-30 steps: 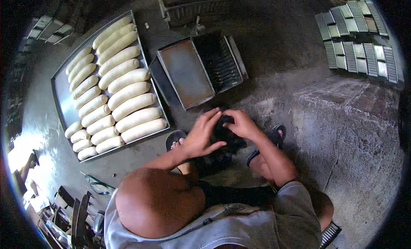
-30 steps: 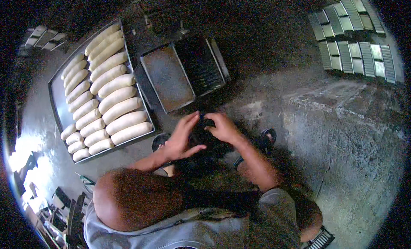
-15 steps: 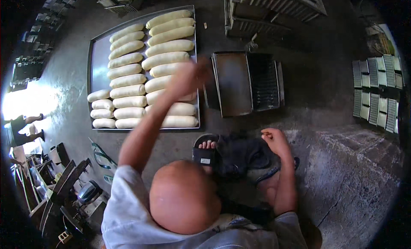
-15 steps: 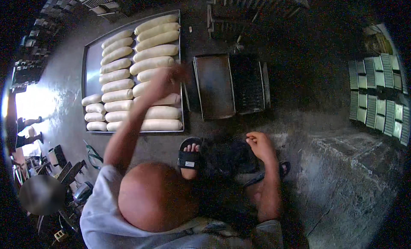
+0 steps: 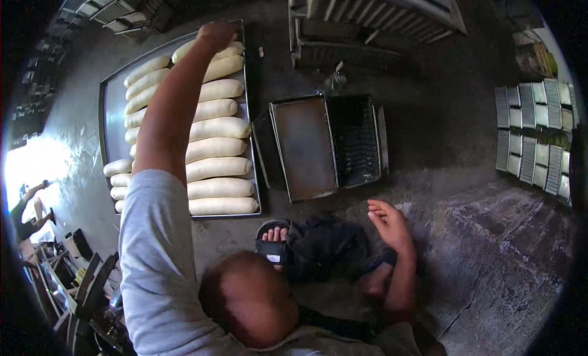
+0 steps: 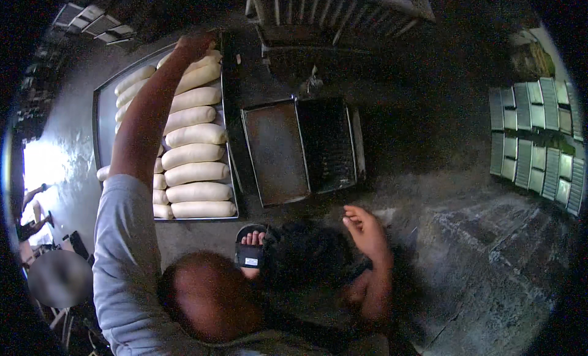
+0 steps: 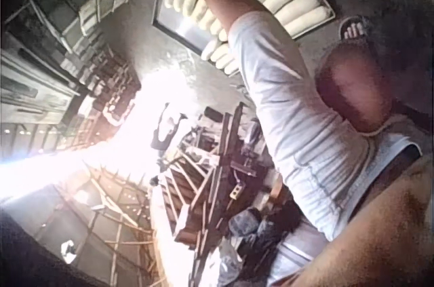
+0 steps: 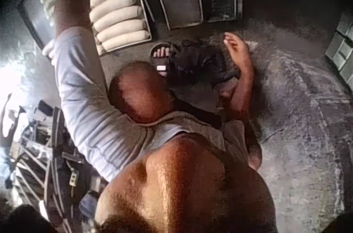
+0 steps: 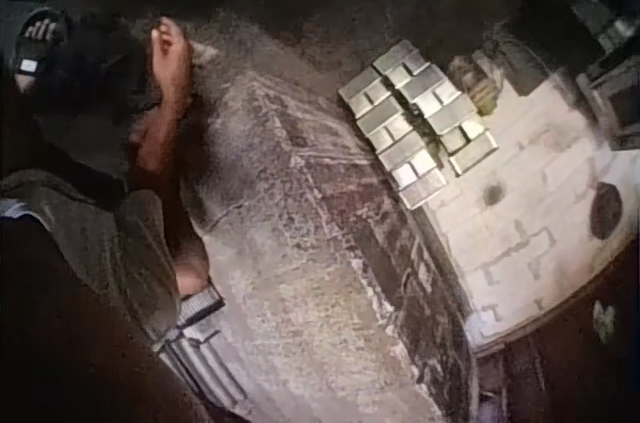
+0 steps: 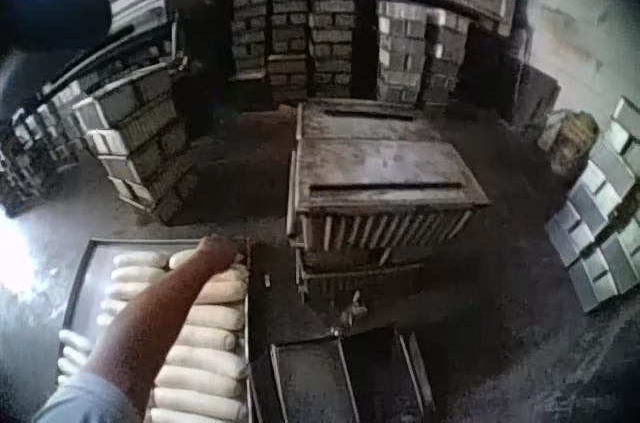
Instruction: The person flattens dough balls with a rolling pin, rolls them into loaves, and places them onto a metal tray. The person then covers the remaining dough with a plastic sheet and transfers the loaves into baking pans.
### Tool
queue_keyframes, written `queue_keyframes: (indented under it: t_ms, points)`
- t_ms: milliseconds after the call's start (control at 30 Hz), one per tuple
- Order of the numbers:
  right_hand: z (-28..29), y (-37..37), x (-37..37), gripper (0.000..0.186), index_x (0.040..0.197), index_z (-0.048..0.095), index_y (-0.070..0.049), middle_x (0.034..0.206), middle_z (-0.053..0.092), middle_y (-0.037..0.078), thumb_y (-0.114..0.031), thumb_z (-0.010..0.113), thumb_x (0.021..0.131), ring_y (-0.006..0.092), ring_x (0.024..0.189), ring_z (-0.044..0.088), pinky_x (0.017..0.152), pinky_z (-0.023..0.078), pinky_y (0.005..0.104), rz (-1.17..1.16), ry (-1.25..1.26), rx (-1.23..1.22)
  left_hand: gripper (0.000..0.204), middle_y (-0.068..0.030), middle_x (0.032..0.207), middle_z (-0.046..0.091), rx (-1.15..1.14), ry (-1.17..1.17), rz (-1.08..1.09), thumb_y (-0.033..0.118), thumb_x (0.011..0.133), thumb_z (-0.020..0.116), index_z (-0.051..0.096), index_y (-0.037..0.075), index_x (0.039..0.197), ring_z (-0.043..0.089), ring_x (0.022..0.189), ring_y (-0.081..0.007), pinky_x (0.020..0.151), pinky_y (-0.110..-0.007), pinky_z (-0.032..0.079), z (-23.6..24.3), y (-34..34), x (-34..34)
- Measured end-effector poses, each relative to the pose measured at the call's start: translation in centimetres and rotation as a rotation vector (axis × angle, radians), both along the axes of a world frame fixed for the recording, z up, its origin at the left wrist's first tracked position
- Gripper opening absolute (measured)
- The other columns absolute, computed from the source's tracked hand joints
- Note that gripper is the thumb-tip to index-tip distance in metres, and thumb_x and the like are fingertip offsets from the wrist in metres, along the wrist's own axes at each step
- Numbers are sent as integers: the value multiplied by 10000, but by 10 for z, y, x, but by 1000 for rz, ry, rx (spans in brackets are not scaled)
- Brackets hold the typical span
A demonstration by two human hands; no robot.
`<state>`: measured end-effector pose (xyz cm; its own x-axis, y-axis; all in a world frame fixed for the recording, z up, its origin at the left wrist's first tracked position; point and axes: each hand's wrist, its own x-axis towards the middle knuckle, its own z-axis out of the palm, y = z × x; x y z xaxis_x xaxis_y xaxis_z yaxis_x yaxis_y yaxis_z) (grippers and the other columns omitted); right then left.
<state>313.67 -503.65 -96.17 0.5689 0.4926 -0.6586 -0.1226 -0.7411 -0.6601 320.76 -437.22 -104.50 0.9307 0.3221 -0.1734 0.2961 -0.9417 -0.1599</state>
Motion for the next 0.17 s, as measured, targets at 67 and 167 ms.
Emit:
queue_keyframes:
  t_ms: [67,167]
  points:
    - [2,-1,2,390,1339,601,-17,1216,691,137,-162,676,984,215,1066,667,883,546,339,-28,-10,5,417,-166,1200,705,-28,-213,111,206,880,681,640,230,1294,672,1143,-378,935,-546,550,0,14,-14]
    - [10,-7,10,420,1363,586,-26,1251,683,145,-178,683,984,225,1077,666,904,540,333,-67,-18,77,594,-170,1360,633,-189,-764,373,243,770,804,628,272,1337,652,1185,-370,1026,-532,507,10,51,-62]
